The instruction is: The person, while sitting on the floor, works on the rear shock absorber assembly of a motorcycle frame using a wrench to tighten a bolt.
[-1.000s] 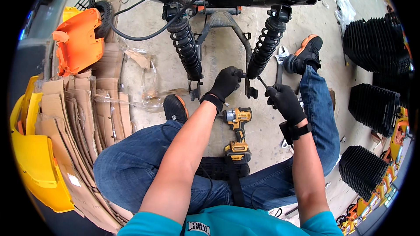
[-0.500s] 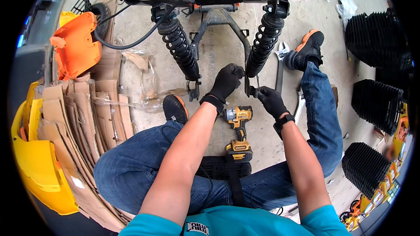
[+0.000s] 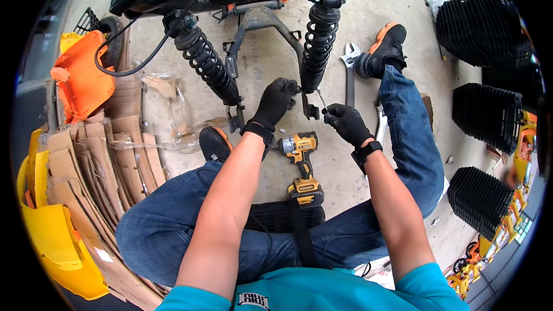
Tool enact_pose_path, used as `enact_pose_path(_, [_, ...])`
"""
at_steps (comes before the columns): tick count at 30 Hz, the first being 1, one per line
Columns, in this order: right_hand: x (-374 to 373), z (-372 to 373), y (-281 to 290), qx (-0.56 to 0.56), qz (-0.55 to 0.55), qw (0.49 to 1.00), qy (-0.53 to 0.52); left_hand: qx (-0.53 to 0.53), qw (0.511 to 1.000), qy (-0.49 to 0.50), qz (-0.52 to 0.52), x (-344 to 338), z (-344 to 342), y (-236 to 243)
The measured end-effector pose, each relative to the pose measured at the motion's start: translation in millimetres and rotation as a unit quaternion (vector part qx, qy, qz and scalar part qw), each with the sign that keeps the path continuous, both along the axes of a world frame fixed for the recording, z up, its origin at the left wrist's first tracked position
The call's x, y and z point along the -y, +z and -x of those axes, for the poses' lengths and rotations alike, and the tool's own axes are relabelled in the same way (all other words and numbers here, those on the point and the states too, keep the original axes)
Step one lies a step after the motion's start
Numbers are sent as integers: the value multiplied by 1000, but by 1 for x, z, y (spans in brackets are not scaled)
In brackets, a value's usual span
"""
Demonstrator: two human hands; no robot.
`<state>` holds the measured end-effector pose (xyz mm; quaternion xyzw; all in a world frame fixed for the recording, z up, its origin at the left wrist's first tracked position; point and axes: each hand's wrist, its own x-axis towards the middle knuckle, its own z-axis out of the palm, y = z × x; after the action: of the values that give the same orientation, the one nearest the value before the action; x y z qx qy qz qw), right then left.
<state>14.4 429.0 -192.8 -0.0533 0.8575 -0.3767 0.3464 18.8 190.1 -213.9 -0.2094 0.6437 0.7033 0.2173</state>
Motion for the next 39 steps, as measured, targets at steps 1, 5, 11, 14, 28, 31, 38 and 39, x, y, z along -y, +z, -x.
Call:
enact_pose_path(1, [0,-1,5,-31,6,999,5,-27,999,19,13,-4,-1,0])
enact_pose_path(5, [2,5,38,30,7,999,-22,-88,996,15,-3,-5,-3,1])
enact_pose_path(11, [26,20,78,29,-31,999,13,-68,998,12,-16,0,-3,4])
enact_pose_path(14, [23,18,70,38,-22,999,9,-35,999,16,-21,-1,-3,6])
enact_pose_path(28, [16,9,-61,-3,-6,1000,7,-69,996,14,-50,-2,-5,-2])
enact_pose_path(31, [24,6,-47,24,-31,999,28,-70,995,13,-65,4,-9,-7])
enact_pose_path(38, [5,-4,4,17,14,999,23,75,993,-20,-85,8,-1,4])
enact_pose_path(39, [4,-4,12,41,25,999,9,62,996,-6,-67,5,-1,5])
